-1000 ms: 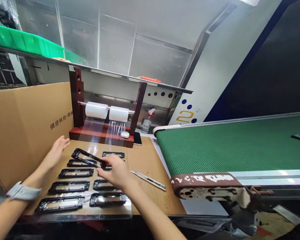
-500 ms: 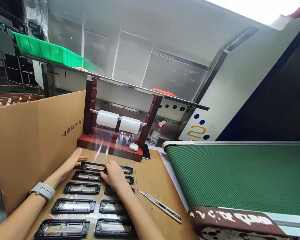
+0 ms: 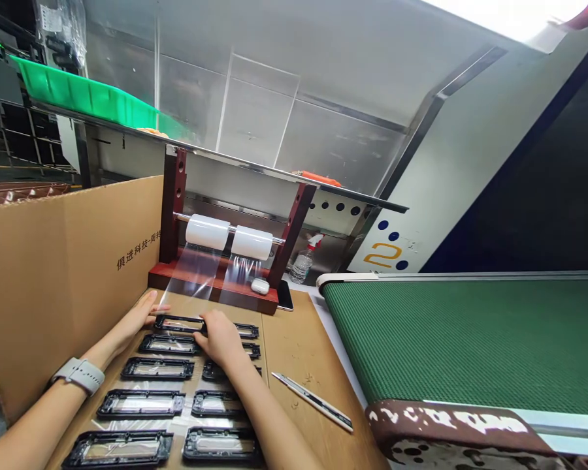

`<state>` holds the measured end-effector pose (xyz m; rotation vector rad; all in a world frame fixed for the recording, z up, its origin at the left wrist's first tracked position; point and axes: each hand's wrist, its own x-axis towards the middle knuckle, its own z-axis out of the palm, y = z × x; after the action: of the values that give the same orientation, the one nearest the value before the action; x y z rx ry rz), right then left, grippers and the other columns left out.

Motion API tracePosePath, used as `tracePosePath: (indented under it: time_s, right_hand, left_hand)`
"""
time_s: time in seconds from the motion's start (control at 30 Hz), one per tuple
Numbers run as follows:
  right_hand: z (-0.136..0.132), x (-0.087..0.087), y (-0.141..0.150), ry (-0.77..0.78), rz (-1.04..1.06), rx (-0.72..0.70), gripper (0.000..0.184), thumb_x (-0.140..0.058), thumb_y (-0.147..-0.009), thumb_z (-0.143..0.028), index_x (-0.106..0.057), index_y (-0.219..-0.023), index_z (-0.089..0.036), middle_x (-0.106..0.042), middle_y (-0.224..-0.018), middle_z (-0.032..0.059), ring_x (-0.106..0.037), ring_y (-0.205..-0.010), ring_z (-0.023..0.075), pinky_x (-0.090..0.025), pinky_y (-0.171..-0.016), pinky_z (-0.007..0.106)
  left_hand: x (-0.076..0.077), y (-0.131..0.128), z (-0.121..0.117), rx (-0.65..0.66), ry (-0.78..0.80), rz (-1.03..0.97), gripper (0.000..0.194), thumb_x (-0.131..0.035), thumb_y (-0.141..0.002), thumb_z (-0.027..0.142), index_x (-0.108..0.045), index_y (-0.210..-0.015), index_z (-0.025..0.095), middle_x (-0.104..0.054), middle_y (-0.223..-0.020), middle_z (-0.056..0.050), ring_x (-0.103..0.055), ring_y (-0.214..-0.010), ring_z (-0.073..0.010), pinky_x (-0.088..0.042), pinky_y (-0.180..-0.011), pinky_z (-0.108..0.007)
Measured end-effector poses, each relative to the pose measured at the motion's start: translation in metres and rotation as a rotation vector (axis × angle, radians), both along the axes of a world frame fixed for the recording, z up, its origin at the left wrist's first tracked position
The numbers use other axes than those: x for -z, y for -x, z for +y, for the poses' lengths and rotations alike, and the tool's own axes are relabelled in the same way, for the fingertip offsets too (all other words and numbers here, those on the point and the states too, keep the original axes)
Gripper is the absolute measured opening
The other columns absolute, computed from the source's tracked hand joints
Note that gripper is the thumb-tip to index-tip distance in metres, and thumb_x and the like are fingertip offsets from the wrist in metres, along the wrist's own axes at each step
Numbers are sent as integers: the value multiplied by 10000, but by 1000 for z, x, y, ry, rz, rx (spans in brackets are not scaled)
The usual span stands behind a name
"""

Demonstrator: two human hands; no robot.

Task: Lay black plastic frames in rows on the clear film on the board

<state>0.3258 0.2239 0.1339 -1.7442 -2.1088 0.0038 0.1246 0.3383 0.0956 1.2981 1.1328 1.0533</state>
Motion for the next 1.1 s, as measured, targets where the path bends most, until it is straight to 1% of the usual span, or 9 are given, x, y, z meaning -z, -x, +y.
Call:
tracePosePath:
  time_s: [0.13, 0.27, 0.4, 0.5, 0.67, 0.8, 0.87, 0.97, 1.1]
  right_hand:
    - [2, 0, 1, -8, 26, 31, 355, -738, -802, -257, -604, -1120, -172, -683, -1048, 87, -628, -1008, 243, -503, -876, 354]
    - [6, -4, 5, -39, 54, 45, 374, -798, -744, -277, -624, -1059, -178, -694, -977, 79, -643, -942, 253, -512, -823, 361]
    - [-2, -15, -7, -104, 109, 75, 323, -763, -788, -293, -628, -1066, -200, -700, -979, 59, -644, -951, 232, -508, -839, 343]
    - [-33, -23, -38, -161, 148, 151, 237, -629, -890, -248, -611, -1119, -195, -692, -1030, 76, -637, -979, 220, -505, -874, 354]
    - [-125, -18, -108, -141, 128, 237, 194, -559, -865, -159, -653, -1032, -185, -699, -944, 103, -654, -929, 268, -530, -831, 416]
    - [-166, -11, -120, -108, 115, 239, 253, -533, -875, -154, -635, -1102, -193, -698, -995, 126, -658, -945, 279, -537, -833, 440]
    - [-158, -11, -103, -95, 116, 187, 286, -541, -895, -164, -609, -1167, -219, -692, -1069, 108, -643, -1013, 254, -522, -889, 412]
    - [-116, -15, -66, -77, 99, 84, 302, -599, -890, -171, -609, -1186, -229, -682, -1132, 80, -614, -1086, 229, -483, -965, 375]
    - [-45, -23, -23, -46, 29, -12, 307, -654, -874, -192, -633, -1180, -180, -683, -1134, 89, -601, -1110, 228, -456, -994, 350]
  left_hand:
    - [-9, 4, -8, -17, -283, 167, 441, -491, -941, 471, -517, -1273, 182, -614, -1230, -108, -613, -1083, -260, -481, -948, -518]
    - [-11, 4, -32, 213, -527, 380, 343, -524, -931, 438, -630, -1141, 188, -637, -1266, -101, -553, -1216, -262, -353, -1086, -547]
    - [-1, 1, -54, 400, -589, 622, 433, -540, -906, 389, -563, -1307, 227, -500, -1467, -100, -383, -1388, -291, -213, -1154, -596]
    - [5, 1, -60, 433, -573, 754, 514, -466, -906, 432, -497, -1382, 239, -417, -1512, -78, -301, -1428, -298, -158, -1172, -589]
    - [8, -2, -58, 400, -554, 755, 519, -489, -894, 475, -534, -1354, 239, -452, -1493, -83, -326, -1418, -294, -164, -1179, -559]
    - [10, -5, -35, 235, -531, 617, 449, -526, -924, 424, -539, -1316, 207, -482, -1474, -118, -374, -1389, -290, -206, -1160, -577]
    - [9, -3, -19, 97, -475, 549, 445, -523, -935, 407, -503, -1332, 206, -460, -1475, -121, -391, -1368, -302, -270, -1131, -583]
    - [8, 4, 1, -34, -344, 473, 396, -560, -924, 375, -532, -1274, 193, -536, -1370, -121, -521, -1236, -300, -407, -1036, -567]
    - [6, 12, 7, 30, -218, 358, 211, -605, -909, 317, -630, -1041, 154, -685, -1008, -50, -665, -913, -207, -543, -850, -442]
